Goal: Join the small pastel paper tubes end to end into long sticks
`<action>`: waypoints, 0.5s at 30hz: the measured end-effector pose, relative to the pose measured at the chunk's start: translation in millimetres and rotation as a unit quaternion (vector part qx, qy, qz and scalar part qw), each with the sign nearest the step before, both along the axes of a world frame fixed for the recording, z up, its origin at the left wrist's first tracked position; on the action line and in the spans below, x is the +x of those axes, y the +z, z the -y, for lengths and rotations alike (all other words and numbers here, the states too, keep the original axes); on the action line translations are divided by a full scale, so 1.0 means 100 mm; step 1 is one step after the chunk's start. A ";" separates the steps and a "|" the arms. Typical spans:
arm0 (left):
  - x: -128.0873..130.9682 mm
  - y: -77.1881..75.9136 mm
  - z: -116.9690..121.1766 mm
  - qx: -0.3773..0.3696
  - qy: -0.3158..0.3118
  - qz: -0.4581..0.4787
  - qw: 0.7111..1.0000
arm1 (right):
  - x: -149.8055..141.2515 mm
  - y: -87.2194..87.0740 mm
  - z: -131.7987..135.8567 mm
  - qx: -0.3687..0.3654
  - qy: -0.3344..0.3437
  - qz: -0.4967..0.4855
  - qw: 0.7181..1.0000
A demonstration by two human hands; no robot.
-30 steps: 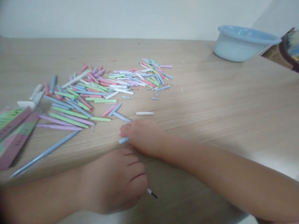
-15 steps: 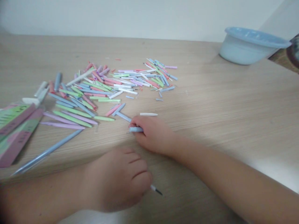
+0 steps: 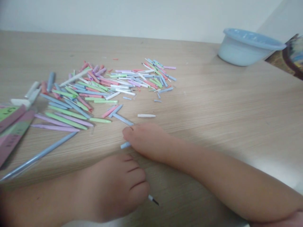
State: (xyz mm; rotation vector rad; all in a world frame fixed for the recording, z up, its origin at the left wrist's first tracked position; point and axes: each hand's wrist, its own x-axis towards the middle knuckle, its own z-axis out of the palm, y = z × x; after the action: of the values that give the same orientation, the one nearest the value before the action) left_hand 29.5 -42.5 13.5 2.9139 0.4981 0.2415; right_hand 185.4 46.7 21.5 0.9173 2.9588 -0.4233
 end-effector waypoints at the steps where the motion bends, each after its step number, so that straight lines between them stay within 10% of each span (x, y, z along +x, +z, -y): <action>1: -0.01 -0.02 -0.01 0.004 0.006 0.008 1.000 | 0.01 0.00 -0.01 -0.017 -0.019 -0.020 0.999; 15: -0.24 -0.03 -0.34 -0.051 0.206 0.058 0.976 | 0.21 -0.17 -0.12 -0.224 -0.261 -0.338 0.876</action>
State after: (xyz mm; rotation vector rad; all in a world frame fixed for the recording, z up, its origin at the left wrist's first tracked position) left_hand 5.6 -8.7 10.7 2.6494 1.0578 0.4214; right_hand 206.7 58.3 4.7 1.7687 2.8069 -1.6737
